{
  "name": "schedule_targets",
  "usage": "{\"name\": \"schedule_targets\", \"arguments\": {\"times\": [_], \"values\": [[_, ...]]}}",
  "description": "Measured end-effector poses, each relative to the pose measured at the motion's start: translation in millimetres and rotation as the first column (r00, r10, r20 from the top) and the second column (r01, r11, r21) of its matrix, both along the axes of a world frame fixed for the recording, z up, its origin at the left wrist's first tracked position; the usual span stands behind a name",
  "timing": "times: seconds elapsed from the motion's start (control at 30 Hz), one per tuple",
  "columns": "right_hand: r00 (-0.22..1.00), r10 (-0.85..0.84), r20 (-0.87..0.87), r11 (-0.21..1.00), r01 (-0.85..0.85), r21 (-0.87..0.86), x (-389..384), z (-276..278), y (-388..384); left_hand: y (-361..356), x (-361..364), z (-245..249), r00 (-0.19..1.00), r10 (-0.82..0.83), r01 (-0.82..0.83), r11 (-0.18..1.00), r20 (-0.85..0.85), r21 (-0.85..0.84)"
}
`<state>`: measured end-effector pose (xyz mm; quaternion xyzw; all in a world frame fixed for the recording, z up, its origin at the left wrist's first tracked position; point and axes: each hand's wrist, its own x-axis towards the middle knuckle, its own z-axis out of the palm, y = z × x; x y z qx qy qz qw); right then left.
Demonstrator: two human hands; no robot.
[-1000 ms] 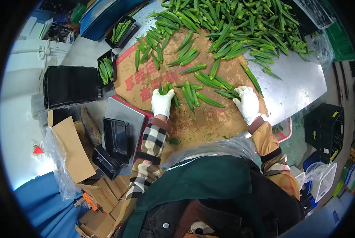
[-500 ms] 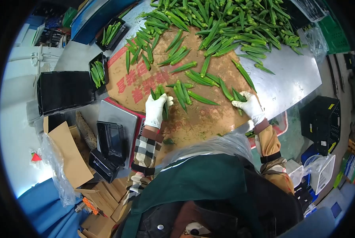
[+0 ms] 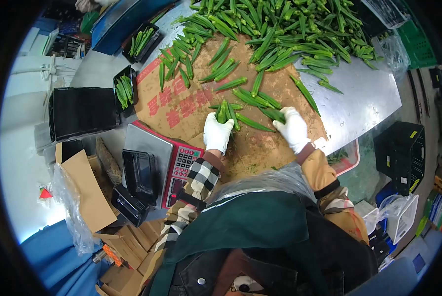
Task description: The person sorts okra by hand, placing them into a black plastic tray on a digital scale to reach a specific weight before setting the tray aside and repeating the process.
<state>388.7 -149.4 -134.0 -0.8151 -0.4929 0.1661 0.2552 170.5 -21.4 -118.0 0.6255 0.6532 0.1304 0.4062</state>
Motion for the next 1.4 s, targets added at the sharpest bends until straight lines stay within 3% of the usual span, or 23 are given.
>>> {"name": "schedule_targets", "arguments": {"times": [0.03,0.07,0.17,0.2,0.3,0.33,0.43,0.47,0.57,0.67,0.7,0.77,0.8,0.83,0.9,1.0,1.1,1.13,1.17,1.23,1.3,1.4], "values": [[0.991,0.054,0.124,0.999,-0.052,-0.015,-6.8,-4.8,2.6,1.4,-1.4,0.8,1.0,-0.009,0.009,1.0,-0.006,0.001],[0.988,0.096,0.123,0.982,-0.074,-0.174,-7.4,-8.7,5.8,2.8,-3.9,1.7,1.0,-0.016,0.016,1.0,-0.014,0.001],[0.982,-0.049,-0.18,0.98,0.013,-0.198,-13.3,-3.0,7.3,11.3,-18.6,-3.4,0.987,-0.12,0.114,0.992,-0.109,-0.055],[0.978,-0.065,-0.197,0.979,0.024,-0.201,-14.6,1.9,10.2,11.2,-21.1,-5.4,0.965,-0.166,0.176,0.984,-0.204,0.031],[0.989,0.039,-0.144,0.999,-0.034,0.041,-21.8,5.0,10.1,9.5,-36.6,-4.5,0.996,-0.031,0.04,0.993,0.086,-0.107],[0.991,0.065,-0.117,0.997,-0.059,0.055,-25.2,11.5,12.2,8.9,-41.1,-15.3,0.955,0.123,-0.084,0.984,0.268,-0.154],[0.98,0.185,-0.076,0.981,-0.18,0.069,-37.7,4.5,19.3,12.3,-34.8,-6.1,0.963,0.115,-0.117,0.993,0.245,-0.003],[0.972,0.22,-0.082,0.975,-0.218,0.035,-44.2,0.8,22.0,12.2,-20.9,21.6,0.971,0.105,-0.094,0.994,0.215,-0.058],[0.945,0.324,0.042,0.93,-0.31,-0.195,-55.1,-3.8,32.4,10.3,2.3,12.1,0.984,-0.039,0.071,0.981,-0.176,0.18],[0.961,0.126,-0.245,0.94,-0.194,-0.28,-45.9,20.8,37.7,12.2,4.4,-2.9,0.957,-0.089,0.143,0.973,-0.275,0.181],[0.936,0.087,-0.341,0.96,-0.171,-0.223,-39.0,18.9,37.9,12.5,3.8,-9.3,0.946,-0.088,0.153,0.97,-0.312,0.188],[0.848,0.026,-0.53,0.987,-0.104,-0.118,-13.8,10.7,41.0,16.9,-1.3,-7.1,0.952,-0.089,0.114,0.991,-0.291,0.07],[0.754,-0.063,-0.654,0.983,-0.064,-0.169,-1.5,9.0,50.3,17.4,-1.8,2.8,0.949,-0.085,0.102,0.994,-0.302,0.039],[0.778,-0.064,-0.625,0.989,-0.032,-0.141,8.9,14.5,59.3,18.7,-4.3,9.2,0.946,-0.083,0.091,0.996,-0.312,0.011],[0.836,-0.083,-0.542,0.996,0.05,-0.075,26.6,7.3,81.2,25.1,-30.4,-17.6,0.997,-0.034,0.037,0.998,-0.066,0.042],[0.893,-0.183,-0.411,0.982,0.142,-0.128,28.0,22.1,116.9,32.9,-21.6,25.5,0.998,0.007,0.008,0.975,-0.065,0.221],[0.971,-0.197,-0.138,0.948,0.152,-0.28,9.8,18.3,144.8,44.6,-6.8,35.9,0.983,-0.139,0.179,0.874,-0.122,0.452],[0.966,-0.217,-0.141,0.933,0.163,-0.321,3.9,18.3,150.6,50.8,-2.4,26.4,0.965,-0.256,0.244,0.802,-0.055,0.545],[0.967,-0.215,-0.141,0.937,0.163,-0.308,3.7,16.8,152.6,52.6,1.5,22.3,0.928,-0.341,0.364,0.742,-0.151,0.563],[0.967,-0.213,-0.139,0.944,0.166,-0.285,6.2,10.9,152.9,48.5,6.7,2.1,0.892,-0.4,0.447,0.704,-0.211,0.553],[0.979,-0.174,-0.102,0.965,0.149,-0.215,17.5,7.1,144.2,44.9,6.9,-8.0,0.876,-0.417,0.479,0.694,-0.243,0.537],[0.996,-0.075,-0.042,0.982,0.066,-0.176,26.6,44.3,121.3,45.1,-3.9,-3.8,0.868,-0.421,0.497,0.715,-0.265,0.492]]}}
